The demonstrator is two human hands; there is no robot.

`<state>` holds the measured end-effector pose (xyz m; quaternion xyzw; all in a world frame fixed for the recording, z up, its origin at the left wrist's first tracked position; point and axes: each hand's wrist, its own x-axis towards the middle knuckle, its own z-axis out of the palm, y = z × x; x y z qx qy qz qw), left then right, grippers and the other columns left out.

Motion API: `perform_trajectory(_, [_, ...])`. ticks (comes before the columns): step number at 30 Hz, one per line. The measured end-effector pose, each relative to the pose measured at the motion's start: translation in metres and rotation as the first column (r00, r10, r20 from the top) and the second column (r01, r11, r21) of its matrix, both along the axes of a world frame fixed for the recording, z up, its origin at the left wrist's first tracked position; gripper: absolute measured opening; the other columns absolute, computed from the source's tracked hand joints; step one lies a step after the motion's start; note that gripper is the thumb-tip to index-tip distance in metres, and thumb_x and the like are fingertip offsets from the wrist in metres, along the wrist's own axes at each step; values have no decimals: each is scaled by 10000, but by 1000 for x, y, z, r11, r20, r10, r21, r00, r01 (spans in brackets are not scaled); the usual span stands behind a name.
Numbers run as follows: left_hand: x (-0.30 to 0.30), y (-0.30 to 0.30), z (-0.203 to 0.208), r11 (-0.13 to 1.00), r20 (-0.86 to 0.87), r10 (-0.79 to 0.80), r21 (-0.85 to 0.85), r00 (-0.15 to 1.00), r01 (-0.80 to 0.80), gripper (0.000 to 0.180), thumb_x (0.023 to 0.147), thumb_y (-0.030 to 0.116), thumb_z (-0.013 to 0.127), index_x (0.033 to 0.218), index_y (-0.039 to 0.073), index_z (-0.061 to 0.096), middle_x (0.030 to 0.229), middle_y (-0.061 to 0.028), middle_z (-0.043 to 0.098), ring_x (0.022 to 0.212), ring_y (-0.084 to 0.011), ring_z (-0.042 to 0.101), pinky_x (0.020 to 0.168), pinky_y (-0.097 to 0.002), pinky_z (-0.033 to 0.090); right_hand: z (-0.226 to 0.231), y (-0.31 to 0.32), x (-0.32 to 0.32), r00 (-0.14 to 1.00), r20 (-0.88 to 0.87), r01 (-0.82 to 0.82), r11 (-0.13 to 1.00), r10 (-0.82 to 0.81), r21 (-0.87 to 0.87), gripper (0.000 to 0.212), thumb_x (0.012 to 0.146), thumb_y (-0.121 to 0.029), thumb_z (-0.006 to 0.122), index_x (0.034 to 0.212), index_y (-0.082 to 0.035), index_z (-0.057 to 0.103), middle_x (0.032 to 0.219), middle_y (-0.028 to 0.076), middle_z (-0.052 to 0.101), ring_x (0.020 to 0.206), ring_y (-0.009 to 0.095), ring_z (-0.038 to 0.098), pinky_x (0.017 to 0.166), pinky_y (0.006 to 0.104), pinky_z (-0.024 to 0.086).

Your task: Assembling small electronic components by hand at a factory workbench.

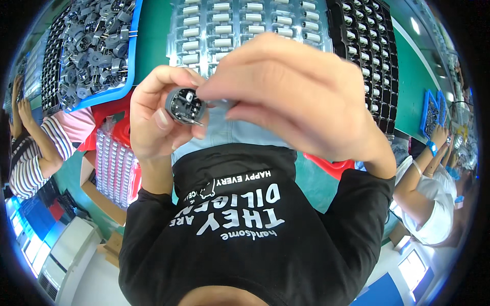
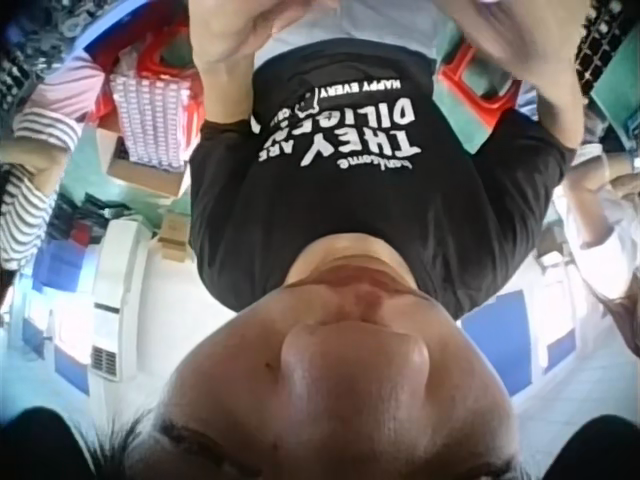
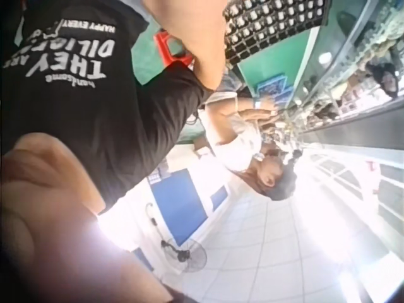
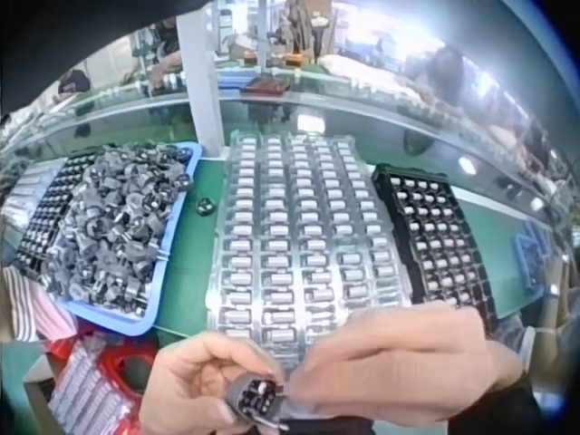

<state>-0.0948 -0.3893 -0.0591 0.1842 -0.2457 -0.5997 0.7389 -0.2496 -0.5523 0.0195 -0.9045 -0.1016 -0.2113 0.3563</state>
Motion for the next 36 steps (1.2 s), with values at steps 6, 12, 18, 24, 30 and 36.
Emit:
perform_trajectory(6, [-2, 2, 1, 998, 112, 55, -32, 992, -52, 391, 818, -70, 661, 1172, -138, 509, 1095, -226, 613, 891, -223, 682, 513, -202, 490, -15, 14, 3, 953, 303, 45, 982, 14, -184, 373, 605, -12, 756, 946, 94, 650, 872, 190, 651, 660, 240, 641, 511, 283, 510])
perform_trajectory(12, [-3, 2, -5, 991, 165, 102, -98, 981, -87, 419, 769, -113, 701, 1153, -134, 536, 1186, -212, 558, 1026, -198, 609, 620, -212, 529, -16, 14, 6, 945, 324, 27, 977, 45, -212, 371, 599, -54, 708, 926, 112, 654, 869, 194, 646, 646, 228, 626, 504, 264, 506])
perform_trajectory(18, [-2, 3, -4, 995, 178, 84, -73, 981, -71, 404, 767, -122, 701, 1140, -127, 547, 1128, -169, 558, 873, -138, 580, 606, -198, 515, -20, 15, 8, 931, 361, 39, 973, 47, -229, 370, 605, -65, 695, 922, 122, 653, 874, 191, 648, 649, 225, 626, 514, 268, 519])
perform_trajectory(24, [-3, -2, -3, 995, 210, 94, -64, 973, -82, 412, 745, -145, 701, 1128, -95, 556, 1118, -161, 560, 859, -133, 586, 587, -210, 523, -18, 8, 6, 953, 298, 18, 971, 55, -238, 393, 587, -12, 747, 952, 108, 662, 875, 187, 648, 667, 229, 637, 521, 274, 521])
perform_trajectory(30, [-10, 4, -8, 957, 390, 287, -69, 875, -283, 470, 692, -133, 758, 1094, -47, 530, 1147, -209, 561, 1021, -262, 596, 856, -343, 527, -28, 17, 2, 974, 189, 94, 980, -128, 177, 231, 722, 22, 784, 927, 37, 679, 976, 171, 684, 796, 256, 684, 654, 317, 555])
perform_trajectory(36, [45, 27, 31, 522, 664, 255, -706, -703, -479, 325, 756, 43, 767, 1049, -16, 640, 1204, -172, 624, 1127, -357, 583, 978, -461, 448, -14, -12, -46, 910, 184, 386, 920, -370, -59, 124, 752, 60, 713, 858, 24, 660, 950, 136, 688, 814, 254, 675, 705, 307, 534])
